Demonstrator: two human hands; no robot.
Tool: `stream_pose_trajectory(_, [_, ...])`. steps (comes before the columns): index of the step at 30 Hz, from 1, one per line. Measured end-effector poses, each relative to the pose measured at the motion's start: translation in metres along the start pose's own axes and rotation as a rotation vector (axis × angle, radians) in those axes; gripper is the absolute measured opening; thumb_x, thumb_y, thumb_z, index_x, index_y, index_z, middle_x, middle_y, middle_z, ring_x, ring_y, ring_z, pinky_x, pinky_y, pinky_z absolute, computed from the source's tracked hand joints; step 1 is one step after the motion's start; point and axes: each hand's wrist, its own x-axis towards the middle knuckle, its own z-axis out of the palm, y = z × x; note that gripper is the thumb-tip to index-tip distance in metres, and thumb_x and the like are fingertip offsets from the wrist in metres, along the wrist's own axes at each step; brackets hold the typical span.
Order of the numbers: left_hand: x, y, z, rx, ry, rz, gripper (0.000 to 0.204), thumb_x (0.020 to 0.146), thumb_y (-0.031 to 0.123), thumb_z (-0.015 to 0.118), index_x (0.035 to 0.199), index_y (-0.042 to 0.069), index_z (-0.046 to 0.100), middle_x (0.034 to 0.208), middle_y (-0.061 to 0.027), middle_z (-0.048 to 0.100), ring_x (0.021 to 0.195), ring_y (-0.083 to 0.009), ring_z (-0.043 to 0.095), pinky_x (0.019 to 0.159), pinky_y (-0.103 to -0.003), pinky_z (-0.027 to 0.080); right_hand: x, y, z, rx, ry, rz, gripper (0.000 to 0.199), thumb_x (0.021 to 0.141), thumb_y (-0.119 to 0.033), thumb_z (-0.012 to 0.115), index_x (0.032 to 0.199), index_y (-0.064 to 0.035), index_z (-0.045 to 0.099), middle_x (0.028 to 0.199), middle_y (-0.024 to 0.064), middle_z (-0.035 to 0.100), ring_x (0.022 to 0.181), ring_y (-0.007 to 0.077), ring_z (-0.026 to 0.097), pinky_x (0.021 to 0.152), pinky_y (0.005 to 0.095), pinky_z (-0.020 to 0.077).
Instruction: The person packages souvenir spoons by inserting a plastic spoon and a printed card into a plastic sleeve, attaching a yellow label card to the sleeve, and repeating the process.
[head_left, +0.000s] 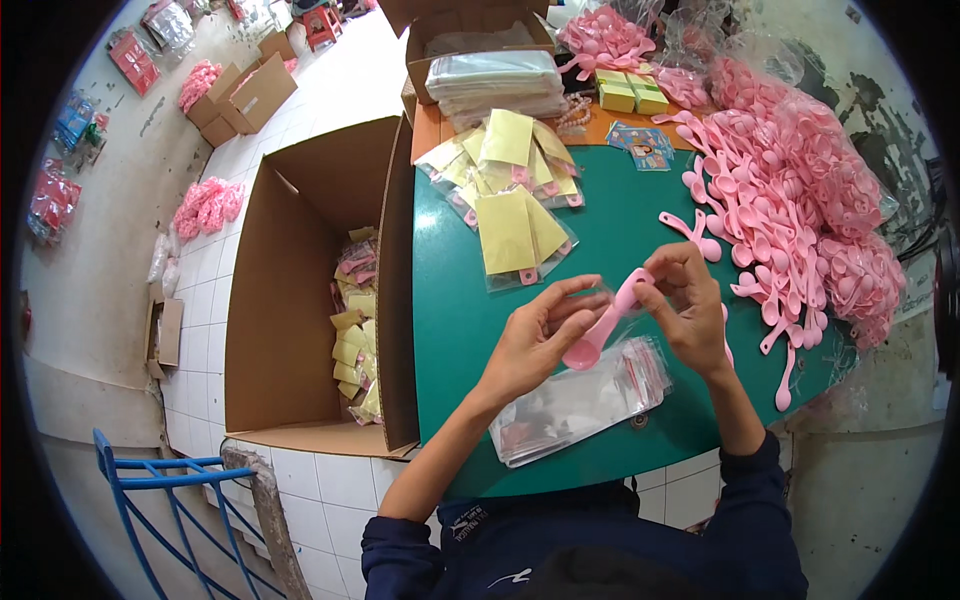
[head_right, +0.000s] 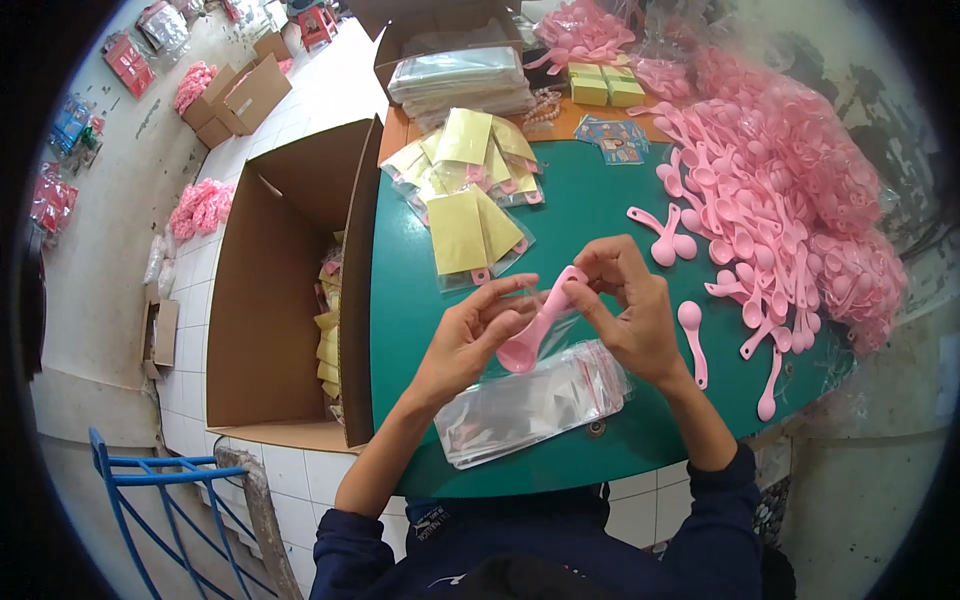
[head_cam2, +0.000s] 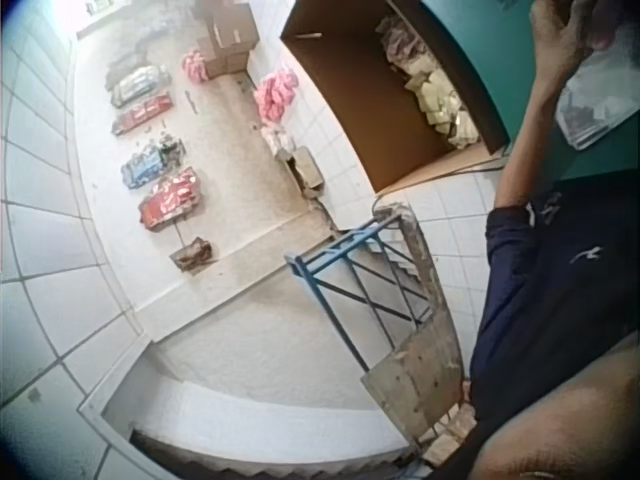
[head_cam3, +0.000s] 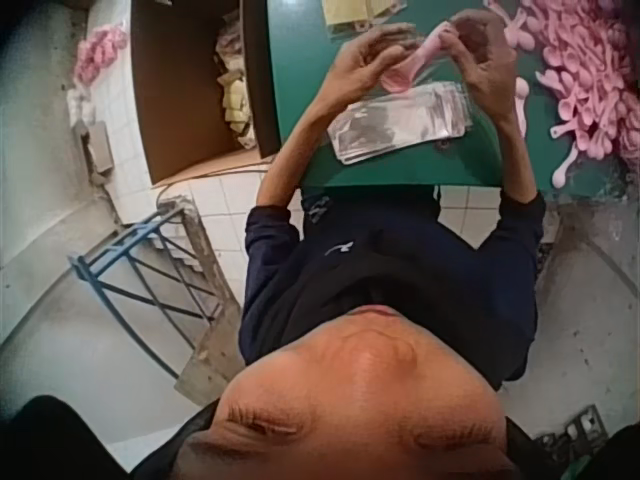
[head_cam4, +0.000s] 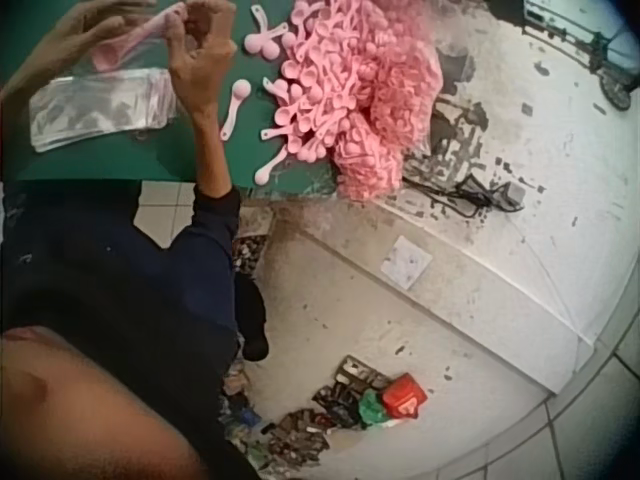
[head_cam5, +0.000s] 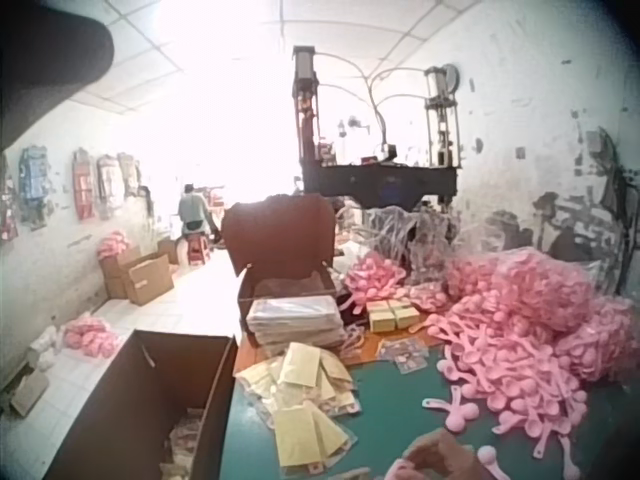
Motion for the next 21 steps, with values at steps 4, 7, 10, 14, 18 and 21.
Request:
stream_pose_trajectory(4, [0.005,0.009,-0.016,0.110,-0.043,-0.016,0.031,0.094,0.021,0.048,0.115,-0.001,0.053,0.100,-0.0093,0.064,0.091,-0.0096,0.058,0.075,-0.022,0.047,0.015,-0.007,-0.009,-0.002,0.057,-0.078,0.017,0.084,-0.002,0.060,0.096,0.0003,0.048,0.093,0.0085,0.058,0.073,0.0104,0.059,0.071,0.0226,0.0496])
stream_pose_trajectory(7, [0.007,0.012,-0.014,0.005,-0.062,-0.069,0.029,0.094,0.021,0.047,0.105,-0.003,0.059,0.090,-0.0058,0.063,0.083,-0.0087,0.058,0.072,-0.021,0.046,0.023,-0.016,-0.010,-0.026,-0.072,-0.020,0.014,0.089,-0.013,0.056,0.091,0.0000,0.053,0.101,0.0110,0.058,0.082,0.0139,0.059,0.077,0.0269,0.0484])
stream_pose_trajectory(10, [0.008,0.010,-0.012,-0.152,0.087,-0.038,0.027,0.095,0.018,0.046,0.104,-0.003,0.059,0.089,-0.0094,0.064,0.079,-0.0114,0.060,0.071,-0.021,0.047,0.042,-0.007,-0.008,-0.257,-0.407,-0.394,0.032,0.094,-0.027,0.045,0.087,0.0000,0.059,0.108,0.0120,0.057,0.094,0.0181,0.056,0.083,0.0320,0.0458])
stream_pose_trajectory(14, [0.007,0.011,-0.016,-0.113,0.254,0.031,0.026,0.095,0.021,0.044,0.099,0.000,0.058,0.089,-0.0112,0.066,0.078,-0.0133,0.063,0.069,-0.024,0.051,0.107,0.057,-0.033,0.098,-0.441,-0.191,0.062,0.089,-0.057,0.034,0.090,-0.0036,0.066,0.116,0.0132,0.054,0.101,0.0224,0.051,0.083,0.0357,0.0436])
stream_pose_trajectory(18, [0.004,0.013,-0.012,-0.103,0.294,0.094,0.026,0.095,0.021,0.044,0.099,0.000,0.058,0.089,-0.0108,0.066,0.077,-0.0131,0.063,0.067,-0.024,0.051,0.167,0.170,-0.123,-1.018,0.205,0.282,0.034,0.077,-0.030,0.062,0.092,-0.0002,0.064,0.090,0.0211,0.062,0.084,0.0318,0.060,0.074,0.0375,0.0465])
stream_pose_trajectory(21, [-0.002,0.011,-0.020,-0.087,0.325,0.097,0.026,0.095,0.021,0.043,0.098,0.000,0.058,0.089,-0.0108,0.066,0.076,-0.0132,0.063,0.065,-0.023,0.051,0.172,0.210,-0.120,-1.077,0.314,0.267,0.035,0.069,-0.027,0.068,0.091,0.0002,0.064,0.084,0.0232,0.062,0.082,0.0341,0.061,0.073,0.0411,0.0455])
